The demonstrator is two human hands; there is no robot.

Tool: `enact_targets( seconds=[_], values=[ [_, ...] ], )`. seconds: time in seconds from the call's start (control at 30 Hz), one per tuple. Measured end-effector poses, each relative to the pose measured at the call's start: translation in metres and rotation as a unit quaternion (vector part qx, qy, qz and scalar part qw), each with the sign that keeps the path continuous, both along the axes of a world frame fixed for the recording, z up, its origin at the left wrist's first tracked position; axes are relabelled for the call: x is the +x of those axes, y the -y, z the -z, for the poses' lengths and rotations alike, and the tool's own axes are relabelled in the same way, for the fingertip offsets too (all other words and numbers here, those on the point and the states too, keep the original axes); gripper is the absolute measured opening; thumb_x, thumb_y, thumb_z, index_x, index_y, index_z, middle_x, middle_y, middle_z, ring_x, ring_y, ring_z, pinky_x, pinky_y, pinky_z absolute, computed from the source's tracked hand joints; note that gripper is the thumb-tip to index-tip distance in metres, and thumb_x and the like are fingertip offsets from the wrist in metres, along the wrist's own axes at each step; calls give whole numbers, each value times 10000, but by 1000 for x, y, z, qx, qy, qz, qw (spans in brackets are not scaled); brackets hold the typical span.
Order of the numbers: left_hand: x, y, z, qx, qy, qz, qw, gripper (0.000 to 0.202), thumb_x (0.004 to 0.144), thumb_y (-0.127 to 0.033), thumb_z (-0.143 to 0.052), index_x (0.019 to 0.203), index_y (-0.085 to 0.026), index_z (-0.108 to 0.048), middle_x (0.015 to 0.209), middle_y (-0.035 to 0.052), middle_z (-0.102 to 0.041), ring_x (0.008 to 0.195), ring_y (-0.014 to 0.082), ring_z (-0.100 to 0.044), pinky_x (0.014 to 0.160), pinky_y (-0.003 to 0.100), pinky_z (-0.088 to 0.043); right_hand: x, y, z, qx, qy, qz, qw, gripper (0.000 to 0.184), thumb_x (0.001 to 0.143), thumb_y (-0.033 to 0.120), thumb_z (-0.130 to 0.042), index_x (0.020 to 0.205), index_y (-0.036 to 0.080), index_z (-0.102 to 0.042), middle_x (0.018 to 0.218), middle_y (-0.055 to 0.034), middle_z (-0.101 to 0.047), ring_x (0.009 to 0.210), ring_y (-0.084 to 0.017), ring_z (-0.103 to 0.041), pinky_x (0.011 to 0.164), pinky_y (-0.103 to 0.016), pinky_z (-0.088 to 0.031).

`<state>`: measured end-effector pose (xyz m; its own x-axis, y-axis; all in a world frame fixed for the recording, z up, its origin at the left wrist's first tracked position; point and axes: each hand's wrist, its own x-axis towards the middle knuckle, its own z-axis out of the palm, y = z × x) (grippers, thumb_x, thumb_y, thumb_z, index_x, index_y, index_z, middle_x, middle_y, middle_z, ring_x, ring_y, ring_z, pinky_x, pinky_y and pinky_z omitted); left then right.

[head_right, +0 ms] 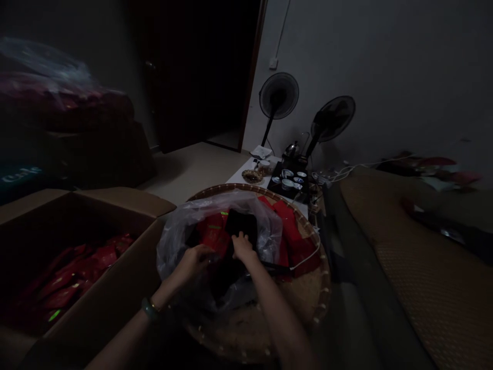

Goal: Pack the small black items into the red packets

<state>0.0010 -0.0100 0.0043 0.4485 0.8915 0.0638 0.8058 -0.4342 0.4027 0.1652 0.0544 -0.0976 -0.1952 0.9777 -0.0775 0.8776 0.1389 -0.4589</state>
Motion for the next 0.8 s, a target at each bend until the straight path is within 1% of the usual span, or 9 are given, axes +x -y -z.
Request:
enact_targets(
  seconds=[0.07, 0.27, 0.37, 0.47, 0.57, 0.63, 0.73, 0.8],
  values=[
    [1, 2, -4, -7, -2, 8, 1000, 450, 643, 13, -409, 917, -196, -698, 907, 41, -690, 841, 152, -625, 778, 241, -453, 2, 0, 3, 0, -7, -5, 1000, 617, 511, 122, -764, 1081, 178, -533, 1146, -129, -475, 1042, -284, -489, 804, -356, -410],
    [6, 10, -19, -51, -40, 34, 997, 458, 628, -2, -391, 891, -208, -704, 892, 34, -698, 847, 159, -631, 761, 224, -441, 4, 0, 9, 17, -66, -1, 998, 501, 564, 60, -683, 1036, 180, -566, 1072, -97, -525, 1003, -241, -510, 821, -331, -388],
    [7, 11, -23, -65, -53, 37, 996, 463, 624, -4, -383, 886, -208, -705, 869, 33, -700, 801, 155, -632, 718, 212, -429, 7, -2, 11, 27, -126, 8, 992, 408, 580, 53, -648, 967, 171, -600, 1011, -82, -550, 955, -222, -530, 811, -320, -387],
    [9, 10, -25, -66, -52, 37, 996, 449, 624, -18, -401, 897, -205, -704, 835, 25, -702, 747, 144, -627, 670, 195, -410, 15, -4, 12, 38, -206, 28, 977, 308, 596, 52, -599, 887, 153, -615, 934, -69, -568, 897, -207, -543, 807, -323, -387],
    [10, 7, -26, -71, -46, 36, 996, 402, 629, -49, -432, 887, -188, -707, 817, 22, -704, 696, 135, -615, 630, 183, -393, 25, -6, 12, 38, -303, 54, 951, 238, 587, 73, -582, 810, 152, -603, 828, -30, -576, 847, -187, -546, 796, -319, -400],
    [11, 5, -25, -79, -45, 30, 995, 385, 625, -63, -442, 877, -178, -709, 812, 22, -705, 683, 133, -611, 619, 179, -388, 31, -6, 13, 23, -374, 69, 924, 200, 578, 104, -583, 771, 155, -584, 746, 2, -566, 769, -166, -552, 742, -305, -431],
    [12, 2, -23, -91, -42, 16, 995, 384, 606, -62, -451, 863, -174, -713, 797, 19, -707, 700, 141, -611, 622, 177, -391, 33, -1, 15, -17, -485, 87, 870, 171, 592, 182, -583, 756, 158, -544, 679, 33, -536, 628, -127, -539, 614, -282, -472],
    [13, 0, -22, -97, -49, 3, 994, 393, 602, -70, -465, 888, -180, -712, 775, 18, -707, 699, 147, -609, 625, 181, -399, 32, 4, 15, -45, -554, 88, 827, 193, 602, 240, -594, 764, 163, -522, 690, 38, -530, 596, -107, -534, 573, -273, -490]
  ],
)
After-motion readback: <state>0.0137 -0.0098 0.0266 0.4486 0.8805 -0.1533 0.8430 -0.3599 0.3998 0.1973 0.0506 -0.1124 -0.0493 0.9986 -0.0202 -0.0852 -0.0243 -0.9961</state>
